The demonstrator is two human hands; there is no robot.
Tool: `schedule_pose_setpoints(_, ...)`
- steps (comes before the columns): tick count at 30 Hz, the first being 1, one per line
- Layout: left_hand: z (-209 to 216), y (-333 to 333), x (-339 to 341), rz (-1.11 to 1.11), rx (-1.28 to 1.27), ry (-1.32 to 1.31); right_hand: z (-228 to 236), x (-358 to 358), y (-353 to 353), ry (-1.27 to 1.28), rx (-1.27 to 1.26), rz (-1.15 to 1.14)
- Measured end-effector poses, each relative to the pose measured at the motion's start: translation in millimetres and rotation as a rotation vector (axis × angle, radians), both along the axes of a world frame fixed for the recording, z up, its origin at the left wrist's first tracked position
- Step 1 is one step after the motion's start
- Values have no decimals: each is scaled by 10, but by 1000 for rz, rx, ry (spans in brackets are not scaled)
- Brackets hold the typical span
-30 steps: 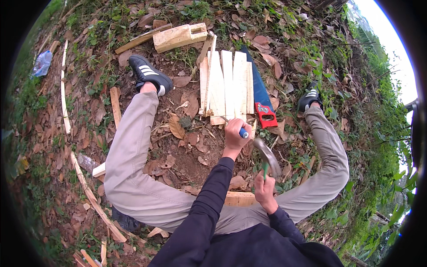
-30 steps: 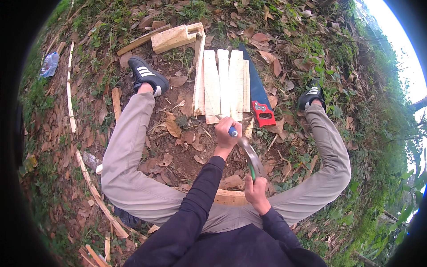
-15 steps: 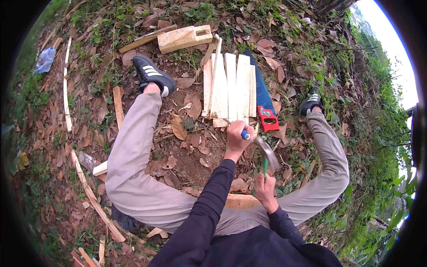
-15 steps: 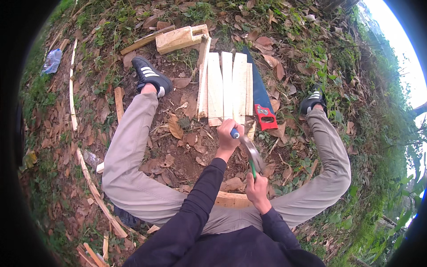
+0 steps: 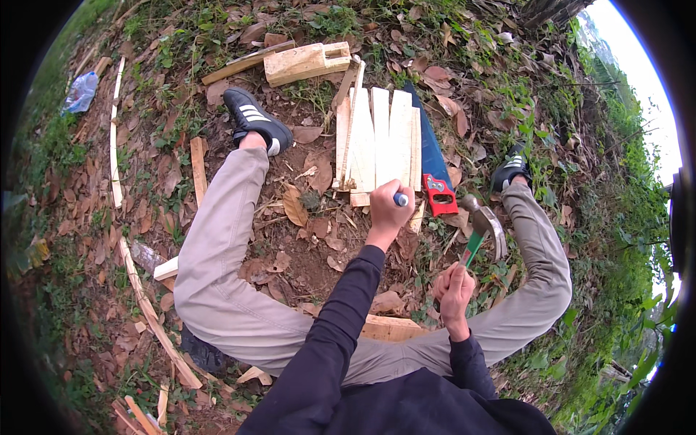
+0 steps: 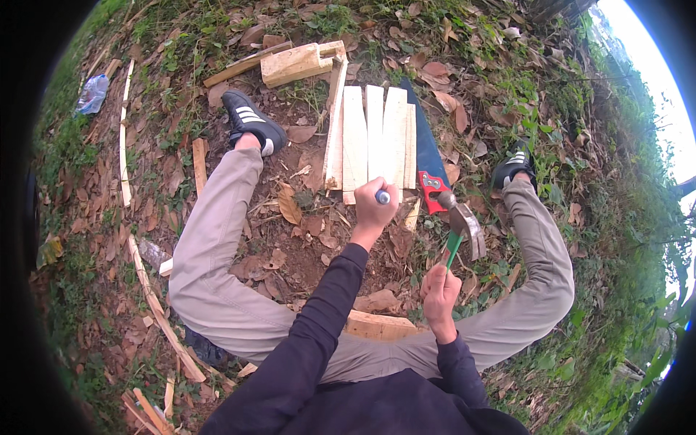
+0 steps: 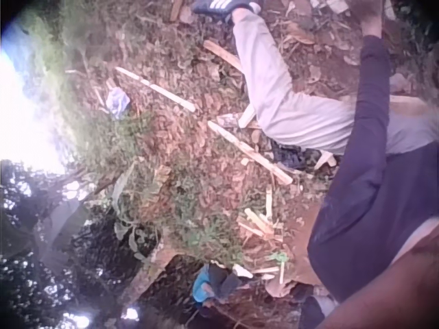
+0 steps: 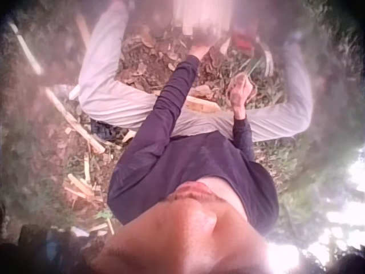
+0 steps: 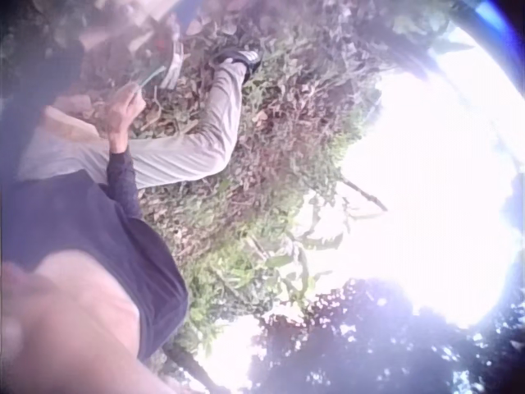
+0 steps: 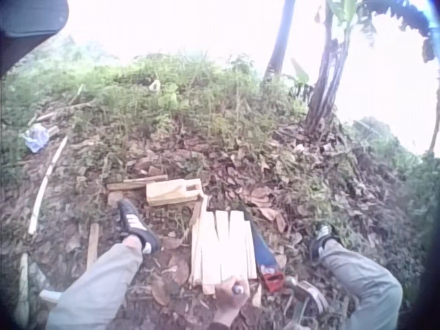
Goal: The person sits on the ground outdoors and assembles a small wooden frame. They use a red hand saw to cut wooden slats and a hammer to drive nails into the frame, securing the pieces together.
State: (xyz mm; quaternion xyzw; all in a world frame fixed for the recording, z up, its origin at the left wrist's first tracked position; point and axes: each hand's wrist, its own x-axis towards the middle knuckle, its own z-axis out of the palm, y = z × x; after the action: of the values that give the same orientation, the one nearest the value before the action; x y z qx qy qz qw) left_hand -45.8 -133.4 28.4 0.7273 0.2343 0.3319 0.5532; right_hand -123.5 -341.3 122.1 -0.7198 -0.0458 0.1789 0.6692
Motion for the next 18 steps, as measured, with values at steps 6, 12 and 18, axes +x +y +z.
schedule_pose_setpoints(6,121,287,251,7,-63,69,-18,26,-36,125,85,-57)
schedule_pose_setpoints(12,173,474,691,85,-124,307,-202,-112,-188,32,-45,-17)
schedule_pose_setpoints(18,52,617,1018,244,-69,395,-210,-97,-327,-34,-99,2)
